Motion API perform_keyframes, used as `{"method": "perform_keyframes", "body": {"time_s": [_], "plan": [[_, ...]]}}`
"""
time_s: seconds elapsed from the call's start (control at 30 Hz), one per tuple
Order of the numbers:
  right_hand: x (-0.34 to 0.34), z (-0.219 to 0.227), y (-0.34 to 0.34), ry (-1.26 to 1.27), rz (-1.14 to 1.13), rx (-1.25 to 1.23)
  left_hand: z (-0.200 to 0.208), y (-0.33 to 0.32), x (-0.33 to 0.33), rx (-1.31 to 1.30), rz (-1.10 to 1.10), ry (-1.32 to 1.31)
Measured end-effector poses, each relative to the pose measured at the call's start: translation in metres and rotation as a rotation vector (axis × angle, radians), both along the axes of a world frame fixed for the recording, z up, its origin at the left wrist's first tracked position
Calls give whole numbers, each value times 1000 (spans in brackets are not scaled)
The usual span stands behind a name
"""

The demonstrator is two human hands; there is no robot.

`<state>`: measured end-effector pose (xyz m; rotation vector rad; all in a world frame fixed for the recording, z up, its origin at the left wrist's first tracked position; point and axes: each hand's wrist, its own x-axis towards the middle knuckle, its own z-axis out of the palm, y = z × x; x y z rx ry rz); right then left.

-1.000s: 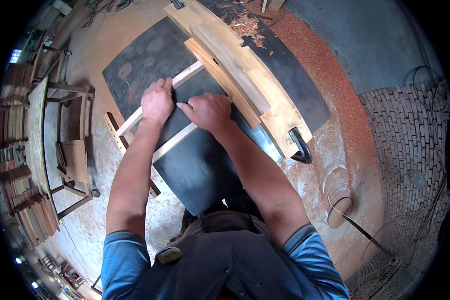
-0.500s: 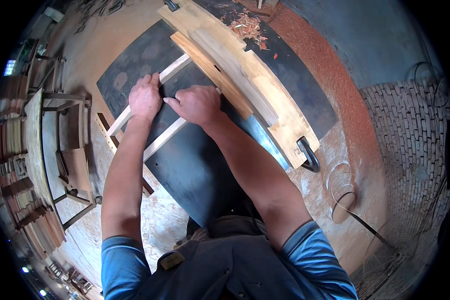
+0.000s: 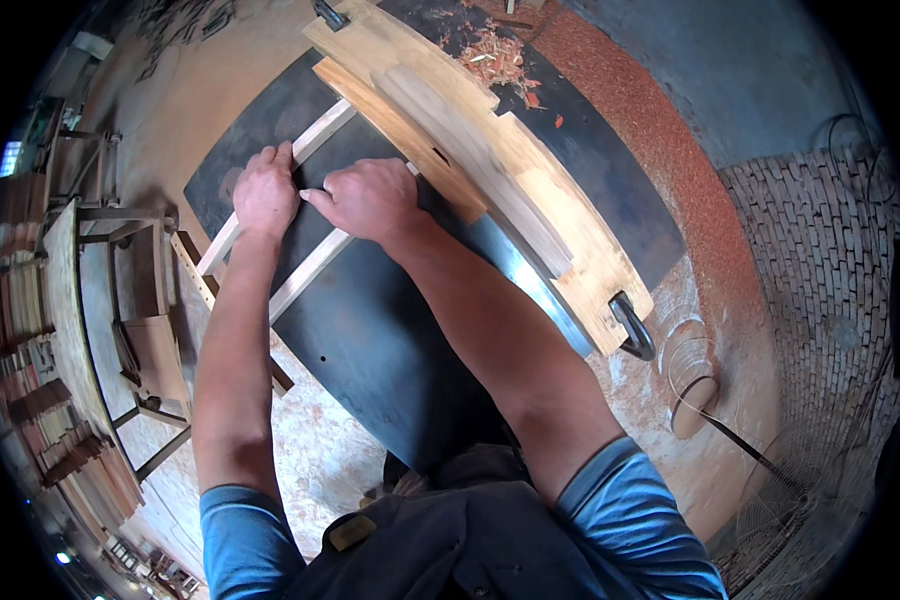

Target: The person assembles a wooden frame by inserting small wooden dowels into pre-drilled holes on a ladder-like structure. They apply glue from a white bottle to the dowels and the frame joints to secure the connections. The task involves repeated handling of the frame and dowels to ensure proper alignment and adhesion.

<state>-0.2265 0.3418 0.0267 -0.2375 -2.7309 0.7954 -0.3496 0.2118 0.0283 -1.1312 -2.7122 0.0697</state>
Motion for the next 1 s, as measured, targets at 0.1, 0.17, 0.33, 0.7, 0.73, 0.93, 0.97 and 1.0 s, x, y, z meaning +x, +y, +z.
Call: {"method": "perform_keyframes", "body": {"time_s": [0.1, 0.17, 0.33, 0.7, 0.73, 0.93, 0.97, 1.0], "plan": [[-11, 1, 1, -35, 4, -4, 0, 1, -11, -32, 13, -4], [-18, 0, 1, -41, -5, 0, 0, 2, -18, -51, 18, -7], [-34, 2, -1, -48, -7, -4, -2, 0, -34, -27, -5, 5], [-65, 0, -4, 56, -88, 29, -7, 1, -68, 43, -43, 35], [-70, 0, -4, 58, -96, 48, -7, 1, -71, 67, -43, 28], [-90, -3, -4, -62, -125, 191, 18, -55, -64, 326, 256, 52], [-87, -3, -3, -2, -124, 153, 13, -82, -59, 388, 330, 123], [-83, -5, -2, 50, -154, 178, 14, -102, -48, 445, 477, 46]]}}
